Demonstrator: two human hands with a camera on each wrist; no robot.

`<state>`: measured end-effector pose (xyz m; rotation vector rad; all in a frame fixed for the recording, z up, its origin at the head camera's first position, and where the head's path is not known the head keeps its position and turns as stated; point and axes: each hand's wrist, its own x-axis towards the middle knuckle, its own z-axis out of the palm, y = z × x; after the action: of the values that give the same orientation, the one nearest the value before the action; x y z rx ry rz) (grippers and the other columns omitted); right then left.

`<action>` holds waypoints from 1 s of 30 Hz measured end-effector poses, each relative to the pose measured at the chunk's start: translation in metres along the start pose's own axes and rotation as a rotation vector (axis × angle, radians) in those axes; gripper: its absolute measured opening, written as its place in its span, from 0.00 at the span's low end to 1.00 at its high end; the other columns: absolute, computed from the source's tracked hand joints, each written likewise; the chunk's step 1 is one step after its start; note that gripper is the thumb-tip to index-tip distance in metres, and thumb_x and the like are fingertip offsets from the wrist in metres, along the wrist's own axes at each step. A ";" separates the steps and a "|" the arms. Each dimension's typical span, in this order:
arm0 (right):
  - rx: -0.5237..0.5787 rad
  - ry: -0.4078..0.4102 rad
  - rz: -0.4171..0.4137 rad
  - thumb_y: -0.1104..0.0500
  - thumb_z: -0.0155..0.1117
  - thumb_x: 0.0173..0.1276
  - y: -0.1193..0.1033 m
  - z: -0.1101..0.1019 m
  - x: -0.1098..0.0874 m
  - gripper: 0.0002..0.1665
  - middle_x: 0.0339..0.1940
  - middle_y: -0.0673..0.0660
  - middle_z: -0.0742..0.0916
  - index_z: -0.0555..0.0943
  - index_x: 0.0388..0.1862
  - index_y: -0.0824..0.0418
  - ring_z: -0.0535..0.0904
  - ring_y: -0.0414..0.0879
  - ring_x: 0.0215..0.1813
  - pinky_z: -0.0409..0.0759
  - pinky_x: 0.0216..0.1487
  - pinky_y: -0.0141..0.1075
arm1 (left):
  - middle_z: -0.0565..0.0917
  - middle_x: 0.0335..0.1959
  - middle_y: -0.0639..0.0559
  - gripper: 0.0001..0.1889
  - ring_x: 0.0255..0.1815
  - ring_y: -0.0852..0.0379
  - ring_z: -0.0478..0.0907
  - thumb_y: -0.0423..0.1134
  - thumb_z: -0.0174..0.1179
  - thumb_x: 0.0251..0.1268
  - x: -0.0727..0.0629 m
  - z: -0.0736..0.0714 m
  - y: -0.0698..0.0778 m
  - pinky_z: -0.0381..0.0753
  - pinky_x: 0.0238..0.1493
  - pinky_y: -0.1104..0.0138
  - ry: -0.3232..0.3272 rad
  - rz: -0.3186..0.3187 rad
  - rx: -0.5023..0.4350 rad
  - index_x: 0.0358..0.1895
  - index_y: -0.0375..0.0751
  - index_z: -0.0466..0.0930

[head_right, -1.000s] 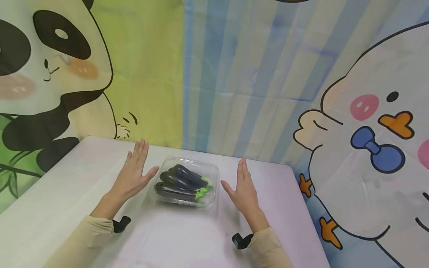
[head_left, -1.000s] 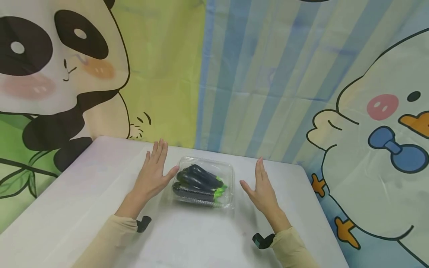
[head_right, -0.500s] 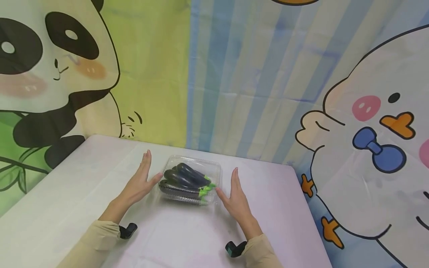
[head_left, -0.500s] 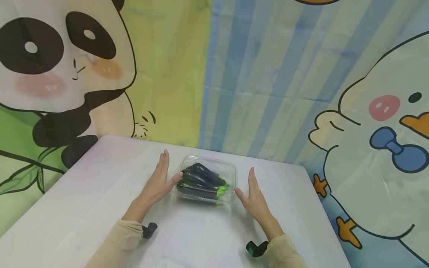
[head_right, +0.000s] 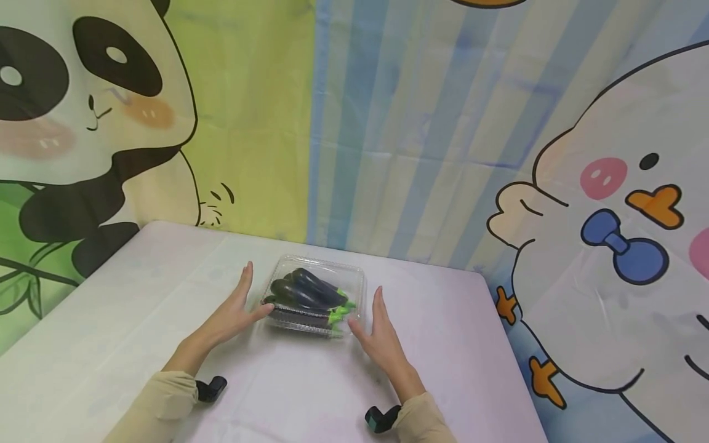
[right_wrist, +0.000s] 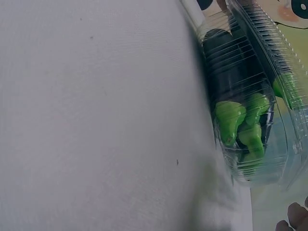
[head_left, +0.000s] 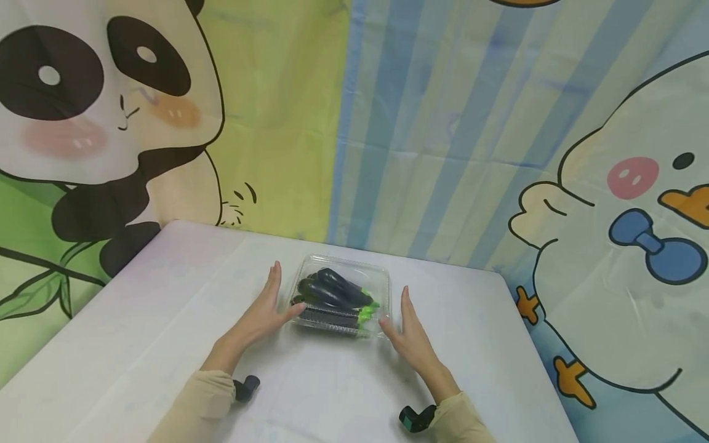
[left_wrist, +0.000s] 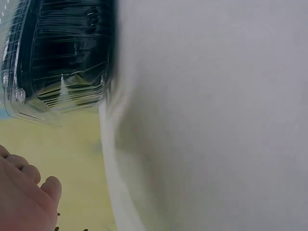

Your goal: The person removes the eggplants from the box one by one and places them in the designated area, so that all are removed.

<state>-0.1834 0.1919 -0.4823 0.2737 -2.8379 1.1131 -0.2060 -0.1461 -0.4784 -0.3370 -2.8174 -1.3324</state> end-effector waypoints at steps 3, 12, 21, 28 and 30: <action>0.027 -0.009 -0.001 0.40 0.55 0.68 0.002 0.005 -0.002 0.54 0.79 0.59 0.46 0.33 0.78 0.53 0.46 0.60 0.78 0.49 0.75 0.58 | 0.29 0.77 0.43 0.62 0.77 0.37 0.36 0.69 0.58 0.53 -0.001 0.004 -0.004 0.44 0.74 0.42 -0.019 -0.012 -0.008 0.75 0.50 0.19; 0.090 -0.037 0.002 0.43 0.58 0.67 0.002 0.015 -0.004 0.55 0.79 0.61 0.50 0.35 0.78 0.55 0.47 0.59 0.78 0.49 0.74 0.60 | 0.32 0.78 0.43 0.64 0.77 0.37 0.39 0.68 0.63 0.49 -0.001 0.012 -0.010 0.47 0.73 0.42 -0.066 -0.016 -0.059 0.74 0.58 0.18; 0.099 -0.032 0.030 0.39 0.64 0.60 0.003 0.022 -0.002 0.62 0.79 0.62 0.50 0.37 0.78 0.59 0.47 0.59 0.78 0.49 0.75 0.57 | 0.35 0.78 0.42 0.66 0.77 0.37 0.40 0.63 0.68 0.46 0.004 0.022 -0.017 0.45 0.73 0.43 -0.126 0.021 -0.113 0.75 0.53 0.22; 0.177 -0.013 -0.009 0.39 0.72 0.52 0.008 0.030 -0.001 0.71 0.79 0.59 0.46 0.35 0.78 0.57 0.44 0.56 0.79 0.48 0.76 0.54 | 0.38 0.78 0.43 0.67 0.77 0.37 0.44 0.61 0.71 0.42 0.003 0.030 -0.022 0.48 0.73 0.43 -0.102 0.025 -0.139 0.77 0.49 0.27; 0.186 -0.010 -0.009 0.38 0.73 0.51 0.008 0.032 -0.002 0.72 0.79 0.58 0.45 0.34 0.78 0.56 0.43 0.56 0.79 0.48 0.76 0.54 | 0.39 0.78 0.44 0.67 0.76 0.37 0.45 0.61 0.72 0.42 0.002 0.030 -0.022 0.48 0.73 0.42 -0.088 0.022 -0.139 0.77 0.49 0.29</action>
<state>-0.1833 0.1763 -0.5112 0.3048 -2.7411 1.3799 -0.2096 -0.1362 -0.5147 -0.4378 -2.7870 -1.5497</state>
